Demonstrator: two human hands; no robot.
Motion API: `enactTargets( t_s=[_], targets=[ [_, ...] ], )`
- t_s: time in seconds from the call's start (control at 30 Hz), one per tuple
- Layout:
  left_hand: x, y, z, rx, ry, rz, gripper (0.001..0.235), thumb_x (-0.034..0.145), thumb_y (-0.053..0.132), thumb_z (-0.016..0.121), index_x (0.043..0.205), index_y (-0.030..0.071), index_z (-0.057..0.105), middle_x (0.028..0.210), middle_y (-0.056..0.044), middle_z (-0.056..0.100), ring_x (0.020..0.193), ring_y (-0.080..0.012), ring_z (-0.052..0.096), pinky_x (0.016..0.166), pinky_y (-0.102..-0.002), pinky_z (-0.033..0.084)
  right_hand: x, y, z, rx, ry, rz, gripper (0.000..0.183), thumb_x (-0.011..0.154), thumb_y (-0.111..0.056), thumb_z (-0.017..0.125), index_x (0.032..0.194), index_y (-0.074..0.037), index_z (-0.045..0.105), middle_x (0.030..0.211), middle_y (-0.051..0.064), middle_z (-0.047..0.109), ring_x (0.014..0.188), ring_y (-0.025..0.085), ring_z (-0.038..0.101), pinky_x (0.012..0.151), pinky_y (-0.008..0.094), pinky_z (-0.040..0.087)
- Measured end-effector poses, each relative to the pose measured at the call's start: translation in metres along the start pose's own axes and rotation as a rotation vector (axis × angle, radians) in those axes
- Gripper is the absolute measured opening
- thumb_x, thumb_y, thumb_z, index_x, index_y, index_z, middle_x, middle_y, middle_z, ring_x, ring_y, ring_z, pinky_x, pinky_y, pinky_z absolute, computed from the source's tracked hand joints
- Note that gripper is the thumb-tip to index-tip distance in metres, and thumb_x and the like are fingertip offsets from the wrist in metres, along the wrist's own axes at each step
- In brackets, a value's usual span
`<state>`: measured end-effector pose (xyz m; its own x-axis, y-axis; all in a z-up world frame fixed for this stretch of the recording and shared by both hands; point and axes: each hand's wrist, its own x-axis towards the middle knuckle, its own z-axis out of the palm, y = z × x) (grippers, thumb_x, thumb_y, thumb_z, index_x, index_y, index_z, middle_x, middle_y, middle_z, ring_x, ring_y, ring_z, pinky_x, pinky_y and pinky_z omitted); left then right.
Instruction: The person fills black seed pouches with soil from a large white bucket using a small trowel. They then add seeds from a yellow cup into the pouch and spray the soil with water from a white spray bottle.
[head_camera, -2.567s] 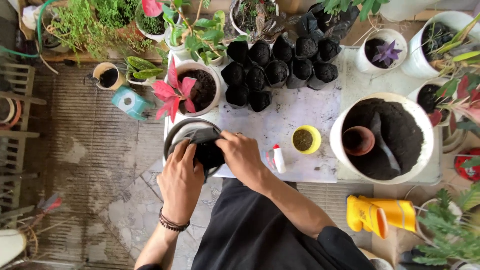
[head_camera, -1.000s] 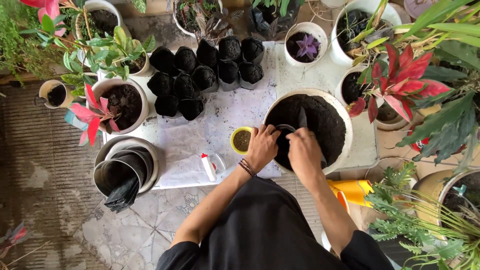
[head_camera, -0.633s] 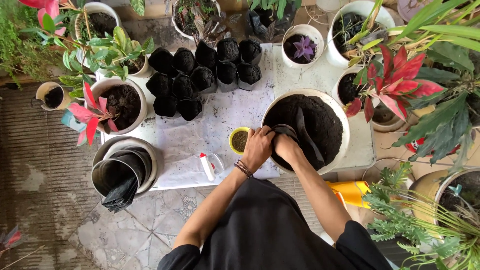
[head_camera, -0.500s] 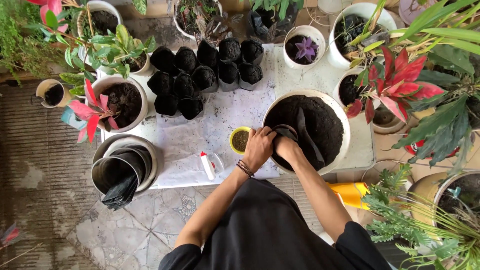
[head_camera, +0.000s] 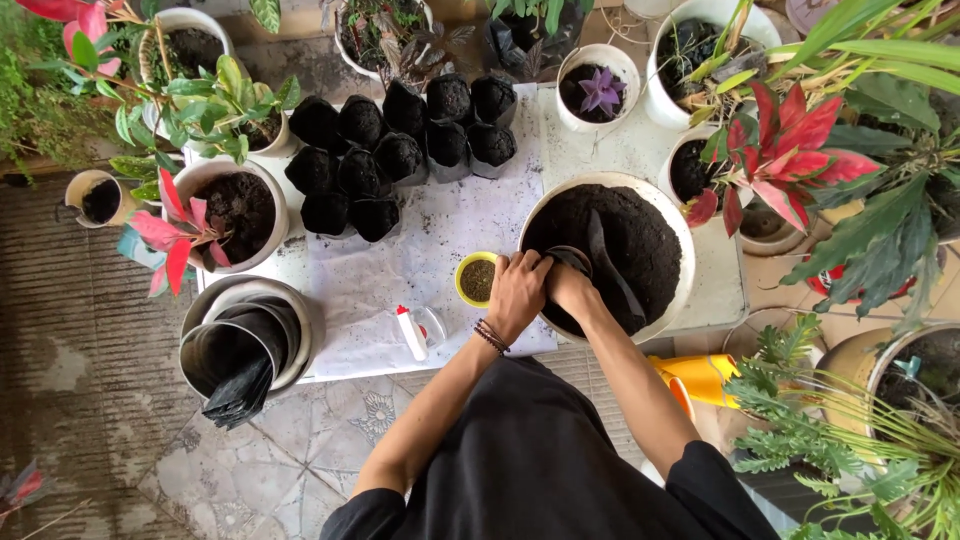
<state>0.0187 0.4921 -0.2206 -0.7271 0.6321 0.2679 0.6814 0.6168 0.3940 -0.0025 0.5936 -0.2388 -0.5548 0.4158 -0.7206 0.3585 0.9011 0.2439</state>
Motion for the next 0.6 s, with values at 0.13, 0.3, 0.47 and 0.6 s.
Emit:
enactTargets(
  t_s=[0.13, 0.3, 0.47, 0.6],
  targets=[
    [0.002, 0.000, -0.007, -0.017, 0.028, 0.003, 0.033, 0.083, 0.015, 0.064, 0.115, 0.019, 0.070, 0.100, -0.002, 0.062, 0.088, -0.0235, 0.061, 0.079, -0.038, 0.036, 0.007, 0.006, 0.006, -0.040, -0.065, 0.045, 0.051, 0.086, -0.016, 0.072, 0.136, -0.018, 0.066, 0.094, -0.002, 0.073, 0.088, 0.016, 0.065, 0.092, 0.030, 0.053],
    [0.003, -0.007, -0.039, -0.250, -0.026, -0.074, 0.039, 0.096, 0.028, 0.063, 0.135, 0.026, 0.062, 0.108, 0.002, 0.063, 0.099, -0.0198, 0.062, 0.085, -0.035, 0.036, 0.005, 0.105, 0.057, 0.493, 0.338, -0.444, 0.045, 0.082, -0.004, 0.067, 0.126, -0.016, 0.067, 0.062, -0.007, 0.065, 0.048, 0.010, 0.061, 0.032, 0.025, 0.043],
    [-0.005, -0.022, -0.060, -0.300, -0.021, -0.129, 0.034, 0.097, 0.016, 0.059, 0.128, 0.023, 0.067, 0.104, 0.001, 0.068, 0.096, -0.0196, 0.064, 0.084, -0.036, 0.036, -0.113, 0.126, -0.010, 0.730, 0.477, -0.296, 0.028, 0.098, -0.014, 0.059, 0.123, -0.016, 0.074, 0.100, 0.011, 0.078, 0.094, 0.029, 0.075, 0.076, 0.040, 0.062],
    [-0.010, -0.026, -0.063, -0.203, -0.032, -0.126, 0.035, 0.094, 0.010, 0.059, 0.123, 0.025, 0.070, 0.103, 0.003, 0.070, 0.098, -0.0194, 0.066, 0.086, -0.037, 0.039, -0.097, 0.143, 0.003, 0.796, 0.511, -0.171, 0.028, 0.101, -0.018, 0.057, 0.125, -0.014, 0.072, 0.102, 0.011, 0.077, 0.091, 0.027, 0.075, 0.073, 0.039, 0.061]
  ],
)
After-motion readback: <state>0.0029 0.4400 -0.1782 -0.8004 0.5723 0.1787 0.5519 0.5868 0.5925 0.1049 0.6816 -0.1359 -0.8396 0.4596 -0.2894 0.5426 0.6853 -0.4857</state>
